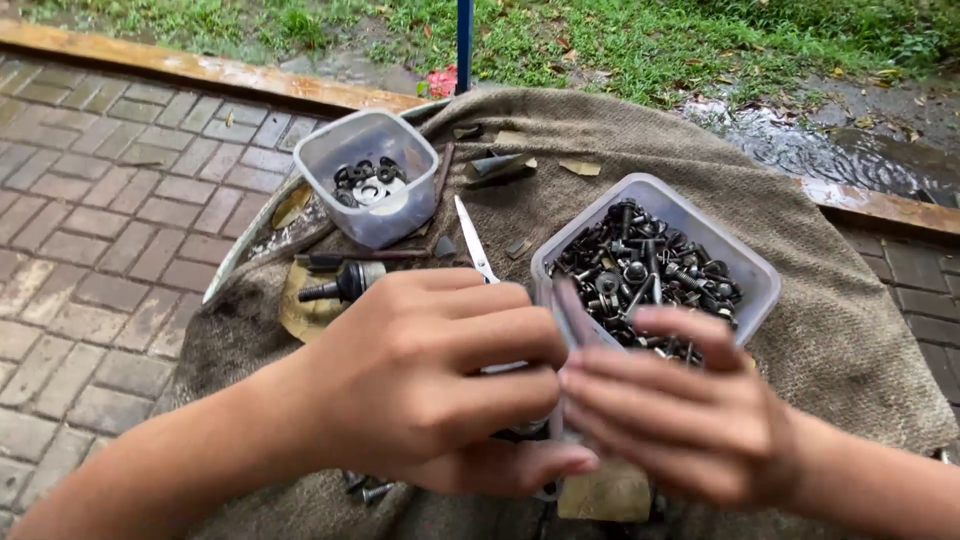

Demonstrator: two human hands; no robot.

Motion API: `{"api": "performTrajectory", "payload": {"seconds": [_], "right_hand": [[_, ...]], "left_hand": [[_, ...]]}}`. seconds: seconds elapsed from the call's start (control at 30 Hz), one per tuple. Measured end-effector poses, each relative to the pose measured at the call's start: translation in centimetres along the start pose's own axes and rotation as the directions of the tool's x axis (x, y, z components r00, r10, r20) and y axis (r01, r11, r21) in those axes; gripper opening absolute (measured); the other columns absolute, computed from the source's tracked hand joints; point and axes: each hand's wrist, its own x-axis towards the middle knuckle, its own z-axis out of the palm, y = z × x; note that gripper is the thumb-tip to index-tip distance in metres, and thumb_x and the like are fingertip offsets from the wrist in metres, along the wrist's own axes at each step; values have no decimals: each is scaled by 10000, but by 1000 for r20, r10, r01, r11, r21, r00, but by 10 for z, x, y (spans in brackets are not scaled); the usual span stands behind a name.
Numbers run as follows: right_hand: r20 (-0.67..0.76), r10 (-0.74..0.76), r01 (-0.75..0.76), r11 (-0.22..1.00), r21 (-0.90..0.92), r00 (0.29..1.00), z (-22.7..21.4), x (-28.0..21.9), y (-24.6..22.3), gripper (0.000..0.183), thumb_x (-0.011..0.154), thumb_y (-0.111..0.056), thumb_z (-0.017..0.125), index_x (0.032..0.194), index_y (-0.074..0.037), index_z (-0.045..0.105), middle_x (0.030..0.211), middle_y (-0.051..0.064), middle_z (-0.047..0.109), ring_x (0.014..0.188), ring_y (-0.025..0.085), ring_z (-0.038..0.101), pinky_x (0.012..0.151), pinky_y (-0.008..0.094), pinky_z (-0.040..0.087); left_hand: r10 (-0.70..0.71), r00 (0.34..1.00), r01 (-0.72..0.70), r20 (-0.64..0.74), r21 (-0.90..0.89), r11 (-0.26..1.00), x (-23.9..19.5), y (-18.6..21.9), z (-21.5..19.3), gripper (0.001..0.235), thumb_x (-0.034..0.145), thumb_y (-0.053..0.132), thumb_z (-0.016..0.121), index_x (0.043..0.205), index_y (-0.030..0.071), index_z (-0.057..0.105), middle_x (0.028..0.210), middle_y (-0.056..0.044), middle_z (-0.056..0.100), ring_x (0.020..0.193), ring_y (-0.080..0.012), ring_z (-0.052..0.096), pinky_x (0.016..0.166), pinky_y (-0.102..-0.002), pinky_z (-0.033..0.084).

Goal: The person uses a sanding block to smooth the edges of a metal mechanical component. They repeatedly rub the block against the part's surfaces and edges, then rotate the part to access different sides. The person also picks up and places down small metal washers and screws from nearby containers.

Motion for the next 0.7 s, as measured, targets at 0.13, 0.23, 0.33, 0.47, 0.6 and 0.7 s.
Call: {"api": "performTrajectory", "payload": {"seconds": [0.13, 0.23, 0.33, 0.47, 0.6, 0.7], "right_hand": [[-52, 73, -69, 995, 75, 996, 2, 3, 6, 303, 1032, -190, 484, 1001, -50, 751, 1057, 46, 775, 1017, 260, 783, 1002, 535, 423], [-80, 7, 9, 980, 200, 997, 7, -3, 20, 356, 1039, -187, 439, 996, -154, 791, 1101, -4, 784, 1054, 272, 764, 1033, 581, 384], [-59, 79, -70, 986, 149, 995, 8, -6, 23, 320, 1029, -232, 445, 941, -187, 750, 1111, -48, 767, 1096, 377, 724, 1059, 652, 331], [-41, 29, -24, 992, 125, 999, 6, -7, 24, 360, 1056, -253, 404, 1061, -176, 755, 1183, -21, 738, 1127, 318, 680, 1059, 632, 369], [-11, -60, 61, 995, 84, 998, -8, 5, 9, 166, 1018, -209, 603, 1000, -182, 766, 1156, -29, 743, 1029, 234, 662, 992, 600, 449], [11, 31, -31, 999, 11, 999, -2, -3, 18, 197, 1010, -204, 543, 1049, -149, 728, 1132, -19, 727, 1011, 280, 640, 1005, 639, 424]], "left_hand": [[-7, 1000, 7, 15, -53, 999, 1, -1, 3, 358, 1049, 307, 551, 804, 47, 525, 871, -105, 558, 675, -280, 521, 573, -385, 377], [-11, 1000, 12, 11, -111, 994, 0, -1, 2, 360, 1039, 318, 563, 833, 23, 560, 909, -134, 605, 765, -313, 627, 631, -386, 456], [17, 1000, -16, 10, -85, 996, -2, 0, 3, 388, 1040, 344, 562, 821, 25, 537, 905, -112, 583, 856, -326, 689, 705, -399, 517], [16, 1000, -15, 21, -47, 999, 0, -1, 0, 422, 1041, 395, 528, 811, 42, 532, 887, -105, 581, 744, -292, 606, 619, -377, 414], [30, 999, -31, -11, -63, 998, -1, 1, -3, 424, 1048, 386, 548, 830, 24, 572, 906, -128, 583, 684, -276, 521, 599, -371, 390], [37, 999, -39, -30, -53, 998, -2, 1, -2, 446, 1061, 389, 533, 809, 22, 545, 904, -137, 590, 731, -277, 567, 606, -362, 394]]}}
